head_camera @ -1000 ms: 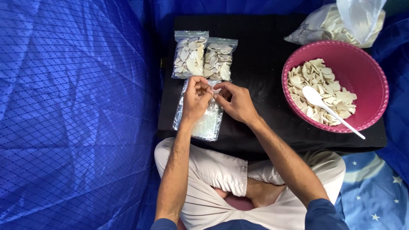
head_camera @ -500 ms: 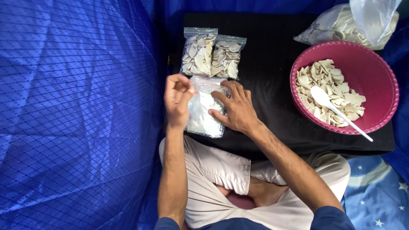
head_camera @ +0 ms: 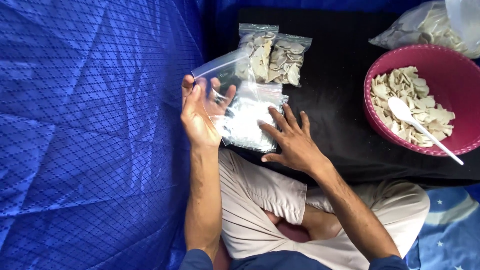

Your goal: The person scoops white food chips from a bowl into plastic bags using a spoon, seals the bags, and organizes them on a table.

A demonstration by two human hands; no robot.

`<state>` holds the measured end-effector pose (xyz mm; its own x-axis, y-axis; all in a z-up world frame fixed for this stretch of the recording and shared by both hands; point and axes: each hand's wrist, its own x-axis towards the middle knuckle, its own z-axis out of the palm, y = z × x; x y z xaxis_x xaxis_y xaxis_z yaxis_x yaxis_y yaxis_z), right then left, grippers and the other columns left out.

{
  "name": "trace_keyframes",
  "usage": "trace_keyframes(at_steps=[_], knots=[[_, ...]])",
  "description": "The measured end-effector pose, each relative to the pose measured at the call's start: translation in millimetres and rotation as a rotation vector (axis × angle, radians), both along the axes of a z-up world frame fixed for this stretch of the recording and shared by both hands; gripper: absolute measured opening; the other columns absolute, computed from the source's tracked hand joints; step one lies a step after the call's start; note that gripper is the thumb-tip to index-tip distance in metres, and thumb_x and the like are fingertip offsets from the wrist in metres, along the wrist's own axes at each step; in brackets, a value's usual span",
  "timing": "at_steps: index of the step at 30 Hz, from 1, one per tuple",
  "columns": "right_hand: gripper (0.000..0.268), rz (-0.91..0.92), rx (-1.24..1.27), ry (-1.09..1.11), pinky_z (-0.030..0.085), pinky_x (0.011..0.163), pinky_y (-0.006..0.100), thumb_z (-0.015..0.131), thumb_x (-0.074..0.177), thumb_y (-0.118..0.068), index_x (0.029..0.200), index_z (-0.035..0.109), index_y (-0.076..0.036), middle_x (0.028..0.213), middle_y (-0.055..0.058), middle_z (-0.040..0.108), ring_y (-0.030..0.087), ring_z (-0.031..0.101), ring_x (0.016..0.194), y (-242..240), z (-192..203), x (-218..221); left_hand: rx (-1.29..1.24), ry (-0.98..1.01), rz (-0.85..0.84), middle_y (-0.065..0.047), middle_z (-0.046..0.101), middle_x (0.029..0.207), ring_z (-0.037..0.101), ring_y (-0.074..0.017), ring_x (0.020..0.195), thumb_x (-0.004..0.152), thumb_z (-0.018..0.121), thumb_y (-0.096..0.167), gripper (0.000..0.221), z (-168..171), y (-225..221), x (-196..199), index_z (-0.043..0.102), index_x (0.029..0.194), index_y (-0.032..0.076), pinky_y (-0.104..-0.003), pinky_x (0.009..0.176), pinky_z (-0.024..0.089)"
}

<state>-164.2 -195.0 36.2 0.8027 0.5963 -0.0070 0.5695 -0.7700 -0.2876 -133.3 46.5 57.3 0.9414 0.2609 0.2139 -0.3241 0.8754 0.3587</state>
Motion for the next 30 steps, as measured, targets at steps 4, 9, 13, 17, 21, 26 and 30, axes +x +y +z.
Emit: trace_keyframes(at_steps=[4, 9, 13, 17, 21, 26, 30], knots=[[0.088, 0.005, 0.002, -0.017, 0.012, 0.116, 0.075, 0.062, 0.081, -0.076, 0.150, 0.050, -0.023, 0.162, 0.021, 0.035, 0.049, 0.019, 0.154, 14.7, -20.0, 6.9, -0.061, 0.039, -0.011, -0.004, 0.069, 0.105, 0.069, -0.0284, 0.113, 0.101, 0.057, 0.008, 0.022, 7.4, -0.5, 5.5, 0.058, 0.122, 0.015, -0.068, 0.101, 0.058], [0.083, -0.018, 0.009, 0.001, 0.014, 0.114, 0.078, 0.055, 0.087, -0.074, 0.151, 0.050, -0.022, 0.164, 0.017, 0.034, 0.052, 0.018, 0.153, 36.0, -25.4, 11.2, -0.122, 0.052, -0.051, -0.006, 0.074, 0.102, 0.071, -0.0290, 0.113, 0.102, 0.057, 0.006, 0.021, 13.1, -4.0, 8.0, 0.062, 0.121, 0.012, -0.070, 0.103, 0.055], [0.080, -0.019, 0.030, -0.035, 0.015, 0.112, 0.079, 0.054, 0.090, -0.071, 0.153, 0.048, -0.023, 0.163, 0.017, 0.034, 0.053, 0.021, 0.151, 39.0, -38.0, 20.6, -0.138, 0.052, -0.068, -0.008, 0.075, 0.101, 0.071, -0.0289, 0.113, 0.101, 0.057, 0.005, 0.020, 13.8, -5.7, 12.3, 0.064, 0.119, 0.012, -0.070, 0.105, 0.054], [0.084, 0.024, 0.266, 0.092, 0.018, 0.110, 0.082, 0.071, 0.085, -0.058, 0.153, 0.049, -0.015, 0.159, 0.022, 0.041, 0.055, 0.028, 0.147, 26.1, -0.4, 22.7, -0.152, 0.048, -0.107, -0.009, 0.075, 0.103, 0.071, -0.0305, 0.113, 0.102, 0.058, 0.004, 0.019, 18.0, -6.9, 14.8, 0.065, 0.117, 0.011, -0.070, 0.106, 0.055], [0.086, 0.068, 0.936, 0.432, 0.047, 0.106, 0.061, 0.091, 0.075, -0.022, 0.150, 0.051, -0.006, 0.150, 0.022, 0.056, 0.048, 0.053, 0.135, -3.1, 26.6, 23.1, -0.116, 0.057, -0.084, -0.008, 0.075, 0.103, 0.071, -0.0300, 0.113, 0.101, 0.059, 0.003, 0.019, 17.6, -15.7, 19.2, 0.067, 0.116, 0.012, -0.069, 0.108, 0.053], [0.039, -0.145, 1.299, 0.581, 0.059, 0.073, 0.033, 0.078, 0.091, -0.012, 0.124, 0.064, 0.004, 0.100, 0.019, 0.069, 0.023, 0.068, 0.084, -15.5, 20.5, 25.4, -0.100, 0.081, -0.044, -0.007, 0.076, 0.101, 0.072, -0.0290, 0.109, 0.101, 0.059, 0.004, 0.018, 0.0, -45.4, 28.7, 0.067, 0.115, 0.013, -0.067, 0.106, 0.054], [0.019, -0.318, 1.298, 0.436, 0.050, 0.055, 0.023, 0.080, 0.095, -0.015, 0.088, 0.073, 0.000, 0.068, 0.010, 0.067, 0.012, 0.061, 0.056, -35.9, -0.2, 30.8, -0.044, 0.107, -0.044, -0.007, 0.076, 0.103, 0.074, -0.0282, 0.106, 0.102, 0.060, 0.006, 0.021, -20.7, -65.9, 32.0, 0.064, 0.120, 0.016, -0.062, 0.104, 0.057]])
